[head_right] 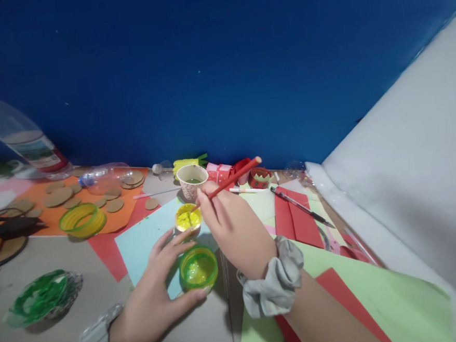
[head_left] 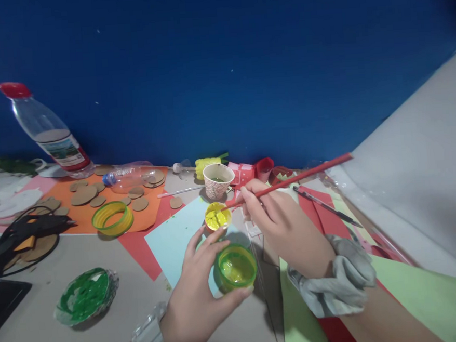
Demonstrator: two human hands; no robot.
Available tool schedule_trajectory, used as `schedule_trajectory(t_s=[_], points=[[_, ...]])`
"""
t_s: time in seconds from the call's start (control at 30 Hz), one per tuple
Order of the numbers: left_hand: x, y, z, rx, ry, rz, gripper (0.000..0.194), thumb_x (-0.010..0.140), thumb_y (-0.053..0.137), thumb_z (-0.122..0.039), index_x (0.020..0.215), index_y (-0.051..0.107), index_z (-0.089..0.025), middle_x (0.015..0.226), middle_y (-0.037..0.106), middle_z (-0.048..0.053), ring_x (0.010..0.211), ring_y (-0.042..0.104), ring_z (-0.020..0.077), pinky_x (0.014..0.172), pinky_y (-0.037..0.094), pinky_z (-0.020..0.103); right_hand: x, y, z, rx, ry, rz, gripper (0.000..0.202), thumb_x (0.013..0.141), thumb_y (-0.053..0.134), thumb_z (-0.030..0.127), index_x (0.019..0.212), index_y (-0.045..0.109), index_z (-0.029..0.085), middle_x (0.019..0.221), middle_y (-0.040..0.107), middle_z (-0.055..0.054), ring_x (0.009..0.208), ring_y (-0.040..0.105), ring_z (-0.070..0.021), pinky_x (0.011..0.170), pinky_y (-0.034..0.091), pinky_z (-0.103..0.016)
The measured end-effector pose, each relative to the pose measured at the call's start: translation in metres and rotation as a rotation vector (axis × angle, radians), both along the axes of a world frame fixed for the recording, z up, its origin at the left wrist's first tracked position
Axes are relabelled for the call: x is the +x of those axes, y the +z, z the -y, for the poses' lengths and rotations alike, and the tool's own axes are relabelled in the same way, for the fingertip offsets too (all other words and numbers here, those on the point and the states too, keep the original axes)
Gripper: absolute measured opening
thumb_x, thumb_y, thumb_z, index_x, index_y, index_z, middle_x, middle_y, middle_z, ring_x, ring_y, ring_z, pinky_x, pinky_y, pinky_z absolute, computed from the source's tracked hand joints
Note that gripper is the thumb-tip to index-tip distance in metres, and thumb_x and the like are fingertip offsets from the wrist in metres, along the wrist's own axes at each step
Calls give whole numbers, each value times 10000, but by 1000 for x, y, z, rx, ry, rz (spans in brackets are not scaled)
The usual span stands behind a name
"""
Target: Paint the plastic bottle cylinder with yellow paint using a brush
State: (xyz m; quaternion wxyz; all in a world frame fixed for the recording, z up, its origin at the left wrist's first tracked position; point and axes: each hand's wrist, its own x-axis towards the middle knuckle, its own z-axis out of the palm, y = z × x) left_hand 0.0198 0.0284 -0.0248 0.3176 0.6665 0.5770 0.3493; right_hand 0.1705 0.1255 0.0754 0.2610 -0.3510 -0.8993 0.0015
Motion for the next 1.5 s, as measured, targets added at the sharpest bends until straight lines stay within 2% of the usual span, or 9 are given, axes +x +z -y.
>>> schedule_trajectory(t_s=[0.13, 0.37, 0.5, 0.6, 0.7, 0.83, 0.93, 1.13, 1.5], points=[[0, 2, -1, -2, -6, 6, 560, 758, 712, -406, 1259, 474, -325, 1500, 393, -4, 1465, 84, 298, 1135, 270, 569, -2, 2, 0, -56, 22, 5, 309, 987, 252, 146, 815, 506, 190, 628, 570, -5, 539, 551, -145, 527, 453, -271], [1, 3, -3, 3, 4, 3, 536, 779, 689, -399, 1264, 482, -305, 1497, 399, 19, 1462, 128, 288, 1145, 267, 549, 7, -10, -1, 464, 62, 212, 325, 901, 282, 15, 1070, 555, 67, 895, 679, -154, 734, 605, -230, 655, 483, -354], [2, 4, -3, 9, 2, -13, 524, 786, 682, -405, 1258, 482, -299, 1499, 396, 19, 1463, 131, 272, 1151, 262, 536, 9, -13, -2, 564, 43, 237, 335, 884, 295, -15, 1112, 539, -1, 950, 683, -191, 814, 615, -251, 694, 482, -362], [2, 4, -3, 7, 4, -28, 525, 788, 679, -399, 1262, 479, -296, 1500, 394, 21, 1463, 134, 269, 1153, 257, 537, 5, -9, -2, 450, 40, 222, 326, 914, 262, 27, 1030, 566, 47, 828, 669, -141, 653, 576, -214, 566, 436, -330], [2, 4, -3, 1, 9, -30, 526, 786, 679, -398, 1261, 476, -303, 1503, 389, 13, 1465, 125, 269, 1152, 257, 545, 1, -3, -1, 206, 77, 125, 318, 947, 238, 86, 958, 555, 104, 803, 648, -108, 671, 582, -201, 605, 437, -318], [1, 4, -3, -10, 4, -34, 532, 792, 674, -401, 1274, 468, -313, 1508, 380, 6, 1467, 115, 267, 1157, 248, 545, -3, 3, -1, -165, -58, -66, 258, 978, 270, 177, 821, 474, 192, 671, 559, -16, 577, 539, -159, 562, 387, -288], [1, 5, -2, -7, 8, -35, 524, 790, 677, -399, 1266, 479, -305, 1503, 387, 16, 1466, 120, 275, 1156, 249, 547, -4, 6, -1, -310, -17, -135, 234, 979, 307, 204, 784, 436, 213, 633, 519, 19, 562, 522, -141, 566, 371, -272], [2, 5, -3, 1, 14, -35, 524, 789, 681, -391, 1268, 486, -300, 1496, 398, 28, 1462, 138, 286, 1152, 248, 554, -5, 7, 0, -333, -66, -119, 251, 969, 303, 197, 756, 434, 210, 636, 512, 6, 563, 501, -149, 555, 336, -286], [2, 2, -3, 50, 12, -46, 530, 798, 673, -405, 1277, 466, -308, 1484, 416, 20, 1451, 189, 263, 1159, 252, 529, -6, 7, 1, -372, 39, -108, 252, 984, 271, 208, 827, 468, 197, 705, 553, -11, 636, 548, -156, 611, 378, -284]])
